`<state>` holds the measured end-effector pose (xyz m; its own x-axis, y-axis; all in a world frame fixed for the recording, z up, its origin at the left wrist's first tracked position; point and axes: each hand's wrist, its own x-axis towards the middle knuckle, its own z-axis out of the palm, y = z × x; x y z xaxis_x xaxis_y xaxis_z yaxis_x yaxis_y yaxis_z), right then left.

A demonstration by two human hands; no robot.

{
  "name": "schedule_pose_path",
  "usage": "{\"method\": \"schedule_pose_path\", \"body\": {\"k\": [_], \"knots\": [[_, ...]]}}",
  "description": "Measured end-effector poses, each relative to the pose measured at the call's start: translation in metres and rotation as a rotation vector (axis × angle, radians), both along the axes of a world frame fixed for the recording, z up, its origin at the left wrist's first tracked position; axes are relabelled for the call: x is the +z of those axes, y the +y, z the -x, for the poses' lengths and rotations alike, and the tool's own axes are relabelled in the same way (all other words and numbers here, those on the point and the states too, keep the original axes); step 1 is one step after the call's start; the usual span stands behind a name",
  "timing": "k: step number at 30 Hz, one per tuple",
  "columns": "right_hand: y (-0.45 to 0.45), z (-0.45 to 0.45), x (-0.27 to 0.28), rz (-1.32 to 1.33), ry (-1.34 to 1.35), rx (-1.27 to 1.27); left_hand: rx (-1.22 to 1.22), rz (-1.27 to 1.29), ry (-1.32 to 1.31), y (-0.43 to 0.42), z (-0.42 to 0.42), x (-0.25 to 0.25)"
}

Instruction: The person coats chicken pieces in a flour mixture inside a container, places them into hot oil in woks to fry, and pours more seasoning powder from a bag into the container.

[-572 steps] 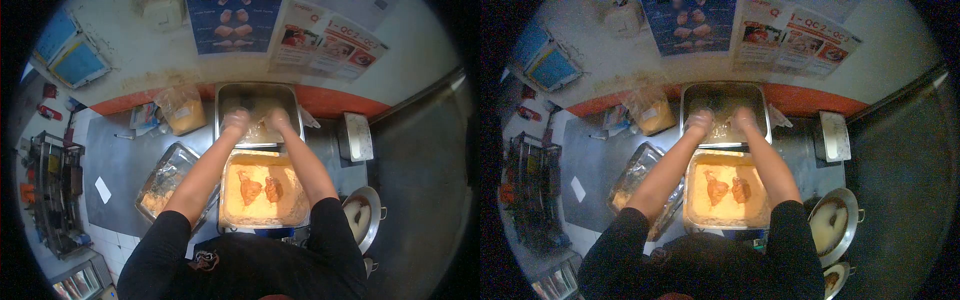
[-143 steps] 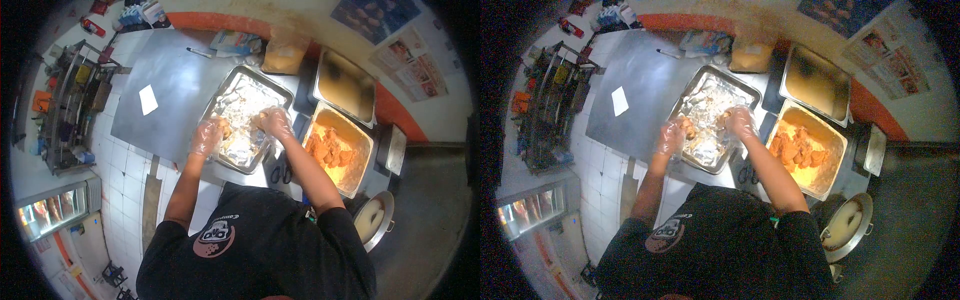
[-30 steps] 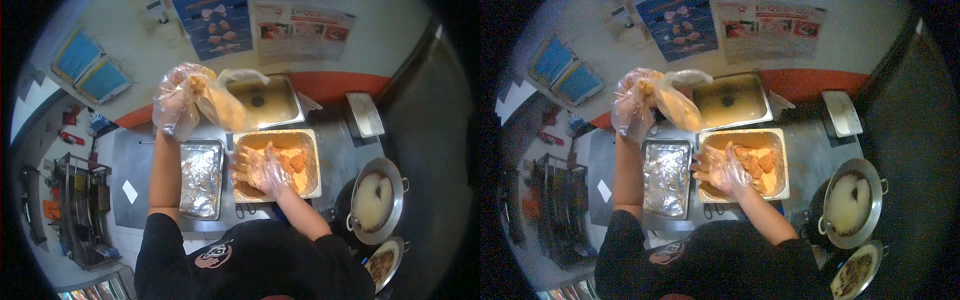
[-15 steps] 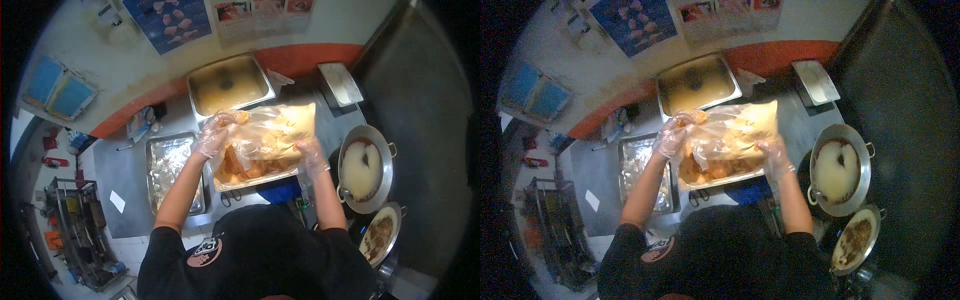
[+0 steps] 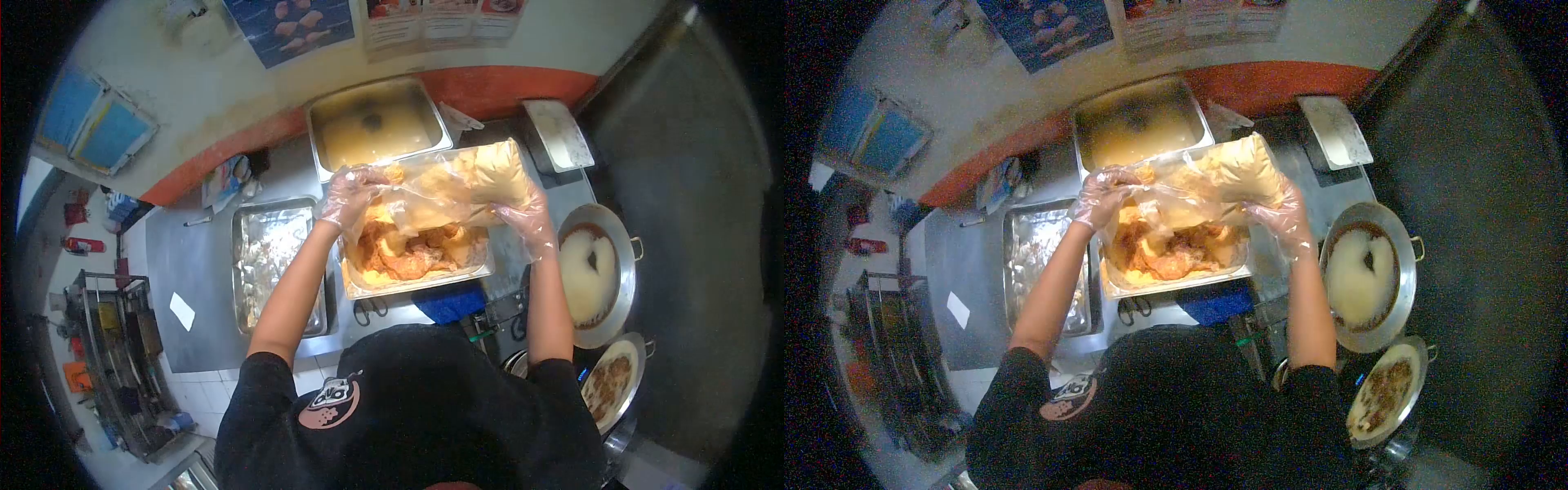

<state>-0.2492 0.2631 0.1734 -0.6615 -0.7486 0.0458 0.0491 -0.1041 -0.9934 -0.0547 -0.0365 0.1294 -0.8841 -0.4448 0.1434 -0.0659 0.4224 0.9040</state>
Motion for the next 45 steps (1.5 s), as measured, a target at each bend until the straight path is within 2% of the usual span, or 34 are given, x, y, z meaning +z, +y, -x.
{"method": "schedule_pose_path", "body": {"k": [4,10,13,19,20,23,24,27,30,34,37,40,43,45], "knots": [[-0.006,-0.004,0.002,0.022,0.015,-0.094,0.035,0.15,-0.035,-0.008,0.004,-0.005],[-0.013,-0.011,0.013,0.026,0.003,-0.099,0.109,0.219,-0.064,-0.012,0.016,-0.008],[-0.013,-0.01,0.015,-0.038,0.045,-0.178,0.172,0.131,-0.162,-0.002,0.022,0.004],[0.016,0.011,0.013,0.047,0.041,-0.178,0.061,0.421,-0.072,0.025,0.048,0.019],[0.023,0.012,0.014,0.036,0.043,-0.199,0.072,0.312,-0.084,0.031,0.05,0.025],[0.039,0.013,0.021,-0.013,0.057,-0.256,0.02,0.268,0.011,0.041,0.056,0.015],[0.042,0.012,0.023,-0.043,0.066,-0.271,0.027,0.325,0.071,0.045,0.057,0.011],[0.052,0.012,0.021,-0.031,0.036,-0.269,-0.06,0.179,0.117,0.049,0.053,0.007],[0.053,0.004,0.017,-0.059,-0.011,-0.264,-0.042,0.361,0.098,0.052,0.034,0.012],[0.045,-0.005,-0.003,-0.11,-0.091,-0.243,-0.043,0.275,0.104,0.041,0.014,0.01],[0.031,-0.006,-0.015,-0.085,-0.014,-0.163,0.001,0.274,-0.033,0.03,0.004,0.002],[0.022,-0.017,-0.015,-0.128,-0.107,-0.148,0.025,0.363,-0.01,0.025,-0.006,-0.004],[0.012,-0.02,-0.009,-0.04,-0.1,-0.184,0.048,0.255,-0.016,0.023,-0.019,-0.008],[0.008,-0.02,-0.013,-0.115,-0.103,-0.13,0.074,0.438,0.02,0.025,-0.025,-0.006]]}}
